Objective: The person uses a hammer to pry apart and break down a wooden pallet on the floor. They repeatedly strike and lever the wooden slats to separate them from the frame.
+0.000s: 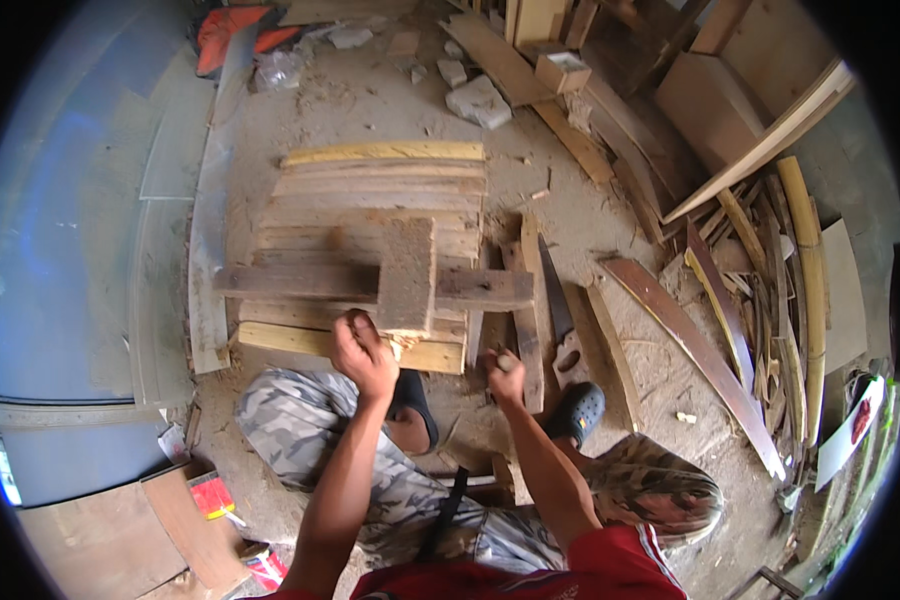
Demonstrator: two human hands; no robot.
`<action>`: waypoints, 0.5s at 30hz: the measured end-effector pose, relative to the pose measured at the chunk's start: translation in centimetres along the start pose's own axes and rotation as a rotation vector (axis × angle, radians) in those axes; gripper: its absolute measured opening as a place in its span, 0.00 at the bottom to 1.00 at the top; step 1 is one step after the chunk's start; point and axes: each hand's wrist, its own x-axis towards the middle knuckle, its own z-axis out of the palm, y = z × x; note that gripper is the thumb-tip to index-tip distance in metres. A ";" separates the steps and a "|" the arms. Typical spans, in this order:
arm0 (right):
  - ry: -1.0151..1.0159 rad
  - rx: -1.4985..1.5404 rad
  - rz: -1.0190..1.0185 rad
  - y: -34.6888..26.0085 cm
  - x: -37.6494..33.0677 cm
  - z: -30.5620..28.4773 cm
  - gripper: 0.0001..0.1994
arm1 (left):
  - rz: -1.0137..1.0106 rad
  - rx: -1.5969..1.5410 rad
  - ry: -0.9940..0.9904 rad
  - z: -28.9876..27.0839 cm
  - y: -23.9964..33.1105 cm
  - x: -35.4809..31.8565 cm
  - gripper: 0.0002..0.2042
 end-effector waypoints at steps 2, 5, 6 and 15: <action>0.114 0.395 0.075 -1.5 0.3 -2.0 0.15 | 0.020 -0.056 0.031 0.0 -0.2 0.0 0.11; 0.381 0.882 0.266 -3.7 0.7 -7.4 0.16 | -0.133 -0.304 0.033 -0.7 0.2 -0.4 0.12; 0.390 1.062 0.343 -5.7 0.6 -9.3 0.17 | -0.204 -0.421 0.040 -1.0 1.0 -0.3 0.12; 0.470 1.603 0.407 -16.1 -5.7 -16.9 0.22 | -0.352 -0.729 -0.528 -4.4 9.3 -9.4 0.08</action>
